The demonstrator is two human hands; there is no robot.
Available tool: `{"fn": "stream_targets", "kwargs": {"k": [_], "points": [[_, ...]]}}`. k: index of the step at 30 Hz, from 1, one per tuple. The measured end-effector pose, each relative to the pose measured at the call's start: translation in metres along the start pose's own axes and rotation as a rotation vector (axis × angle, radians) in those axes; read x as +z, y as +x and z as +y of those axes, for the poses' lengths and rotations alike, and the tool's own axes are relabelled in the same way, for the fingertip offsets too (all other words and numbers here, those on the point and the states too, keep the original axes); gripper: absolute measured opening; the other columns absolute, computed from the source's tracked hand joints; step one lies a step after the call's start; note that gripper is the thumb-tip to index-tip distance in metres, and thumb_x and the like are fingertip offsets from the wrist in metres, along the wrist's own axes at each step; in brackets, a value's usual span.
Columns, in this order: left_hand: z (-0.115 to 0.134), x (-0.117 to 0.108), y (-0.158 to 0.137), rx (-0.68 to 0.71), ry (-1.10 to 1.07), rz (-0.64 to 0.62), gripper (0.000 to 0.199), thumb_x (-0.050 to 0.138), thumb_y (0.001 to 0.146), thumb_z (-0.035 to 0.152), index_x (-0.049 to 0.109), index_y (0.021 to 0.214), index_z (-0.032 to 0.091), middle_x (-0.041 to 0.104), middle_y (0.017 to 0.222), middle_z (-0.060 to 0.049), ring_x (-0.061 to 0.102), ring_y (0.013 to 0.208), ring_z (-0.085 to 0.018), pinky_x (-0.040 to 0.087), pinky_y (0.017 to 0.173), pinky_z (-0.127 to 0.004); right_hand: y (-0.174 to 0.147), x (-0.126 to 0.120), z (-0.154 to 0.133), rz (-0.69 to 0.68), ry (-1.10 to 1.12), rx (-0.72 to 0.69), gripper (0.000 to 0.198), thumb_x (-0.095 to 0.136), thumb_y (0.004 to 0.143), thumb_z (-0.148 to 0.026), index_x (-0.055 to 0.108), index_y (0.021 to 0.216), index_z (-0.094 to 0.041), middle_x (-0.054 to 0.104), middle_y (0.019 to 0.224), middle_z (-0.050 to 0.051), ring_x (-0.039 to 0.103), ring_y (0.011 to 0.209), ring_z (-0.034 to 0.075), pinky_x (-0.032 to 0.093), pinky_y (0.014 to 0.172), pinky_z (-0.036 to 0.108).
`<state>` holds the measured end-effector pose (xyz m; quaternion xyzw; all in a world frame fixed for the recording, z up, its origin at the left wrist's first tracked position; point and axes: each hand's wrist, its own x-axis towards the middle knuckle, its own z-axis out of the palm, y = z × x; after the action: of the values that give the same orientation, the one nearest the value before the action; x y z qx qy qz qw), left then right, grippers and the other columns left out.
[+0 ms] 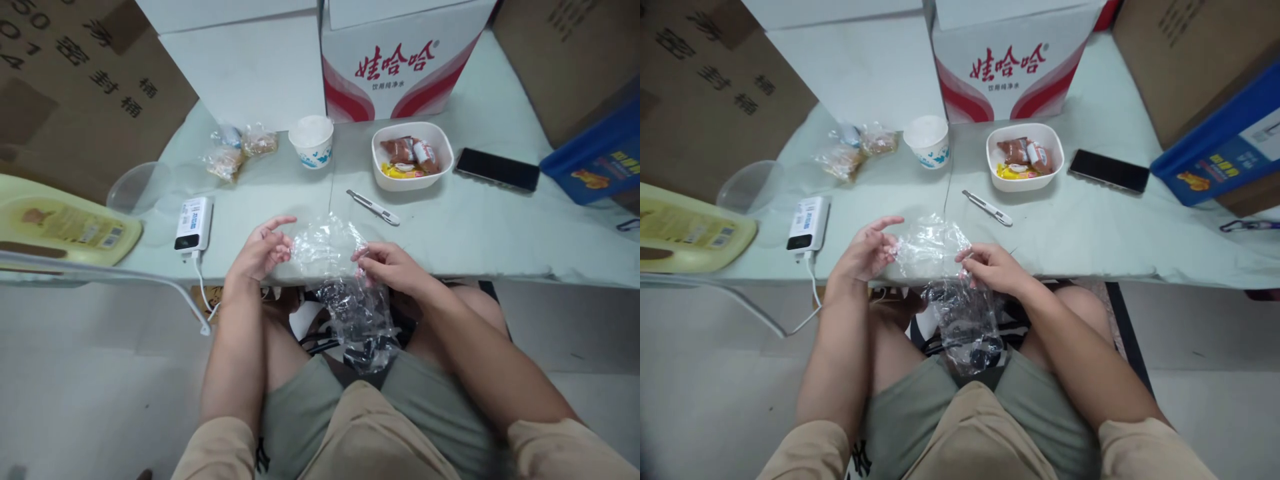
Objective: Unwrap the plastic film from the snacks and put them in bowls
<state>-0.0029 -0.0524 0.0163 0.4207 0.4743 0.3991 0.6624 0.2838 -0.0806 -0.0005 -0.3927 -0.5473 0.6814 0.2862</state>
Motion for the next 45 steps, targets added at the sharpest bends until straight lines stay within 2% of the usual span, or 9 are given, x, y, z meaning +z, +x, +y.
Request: {"fn": "stream_targets", "kwargs": {"k": [5, 11, 20, 28, 31, 34, 38, 42, 45], "points": [[-0.024, 0.040, 0.012, -0.090, -0.167, -0.259, 0.071, 0.083, 0.066, 0.065, 0.068, 0.115, 0.015, 0.075, 0.115, -0.018, 0.074, 0.103, -0.029, 0.060, 0.083, -0.036, 0.011, -0.001, 0.009, 0.255, 0.080, -0.120, 0.028, 0.065, 0.086, -0.044, 0.066, 0.103, -0.021, 0.069, 0.073, -0.001, 0.060, 0.050, 0.010, 0.048, 0.050, 0.025], [-0.030, 0.062, 0.015, -0.046, 0.049, -0.096, 0.029, 0.073, 0.084, 0.037, 0.066, 0.104, 0.017, 0.077, 0.087, -0.006, 0.074, 0.075, -0.018, 0.056, 0.072, -0.030, 0.018, -0.007, 0.013, 0.331, 0.110, -0.159, 0.039, 0.069, 0.082, -0.042, 0.065, 0.116, -0.023, 0.074, 0.109, 0.006, 0.073, 0.077, 0.015, 0.057, 0.062, 0.028], [-0.023, 0.054, 0.008, 0.078, 0.128, -0.085, 0.049, 0.077, 0.080, 0.049, 0.059, 0.116, 0.022, 0.066, 0.054, 0.005, 0.061, 0.043, -0.014, 0.046, 0.044, -0.021, 0.015, -0.004, 0.014, 0.504, -0.024, -0.316, 0.020, 0.066, 0.087, -0.037, 0.074, 0.100, -0.025, 0.074, 0.101, 0.002, 0.060, 0.055, 0.009, 0.050, 0.052, 0.027], [-0.016, 0.046, 0.011, -0.014, -0.146, -0.108, 0.027, 0.080, 0.061, 0.033, 0.070, 0.078, 0.014, 0.073, 0.071, -0.005, 0.070, 0.061, -0.017, 0.056, 0.058, -0.027, 0.011, -0.016, 0.015, 0.450, -0.184, -0.458, 0.017, 0.062, 0.083, -0.024, 0.077, 0.088, -0.030, 0.069, 0.128, 0.001, 0.062, 0.123, 0.023, 0.046, 0.109, 0.046], [-0.019, 0.044, 0.020, -0.002, -0.120, -0.033, 0.033, 0.070, 0.066, 0.044, 0.073, 0.077, 0.013, 0.073, 0.077, -0.008, 0.070, 0.070, -0.021, 0.057, 0.065, -0.032, 0.008, -0.017, 0.012, 0.506, -0.168, -0.453, 0.036, 0.062, 0.081, -0.027, 0.068, 0.116, -0.032, 0.065, 0.136, 0.003, 0.054, 0.136, 0.026, 0.037, 0.118, 0.052], [-0.023, 0.042, 0.025, 0.060, 0.114, 0.114, 0.040, 0.060, 0.080, 0.052, 0.072, 0.074, 0.015, 0.071, 0.074, -0.007, 0.064, 0.070, -0.019, 0.053, 0.068, -0.031, 0.003, -0.013, 0.009, 0.384, -0.153, -0.470, 0.056, 0.061, 0.084, -0.040, 0.050, 0.139, -0.032, 0.070, 0.124, 0.007, 0.059, 0.131, 0.027, 0.037, 0.117, 0.052], [-0.024, 0.044, 0.024, 0.194, 0.293, 0.204, 0.024, 0.077, 0.072, 0.035, 0.065, 0.082, 0.017, 0.069, 0.082, -0.001, 0.060, 0.072, -0.013, 0.049, 0.070, -0.026, 0.001, -0.009, 0.010, 0.269, -0.430, -0.430, 0.032, 0.058, 0.090, -0.041, 0.064, 0.119, -0.029, 0.074, 0.087, 0.002, 0.072, 0.098, 0.026, 0.027, 0.120, 0.058], [-0.019, 0.048, 0.017, 0.220, 0.104, 0.125, 0.059, 0.085, 0.062, 0.026, 0.049, 0.109, 0.025, 0.067, 0.089, 0.002, 0.063, 0.068, -0.011, 0.048, 0.064, -0.023, 0.008, -0.011, 0.013, 0.515, -0.298, -0.424, 0.048, 0.071, 0.082, -0.045, 0.059, 0.126, -0.030, 0.067, 0.123, 0.009, 0.060, 0.124, 0.029, 0.040, 0.113, 0.052], [-0.016, 0.050, 0.013, 0.177, 0.041, 0.031, 0.080, 0.086, 0.060, 0.027, 0.039, 0.125, 0.028, 0.066, 0.085, 0.005, 0.065, 0.065, -0.011, 0.047, 0.060, -0.022, 0.013, -0.010, 0.013, 0.341, -0.073, -0.328, 0.070, 0.080, 0.072, -0.051, 0.052, 0.133, -0.030, 0.061, 0.133, 0.011, 0.059, 0.125, 0.028, 0.048, 0.106, 0.048]]}}
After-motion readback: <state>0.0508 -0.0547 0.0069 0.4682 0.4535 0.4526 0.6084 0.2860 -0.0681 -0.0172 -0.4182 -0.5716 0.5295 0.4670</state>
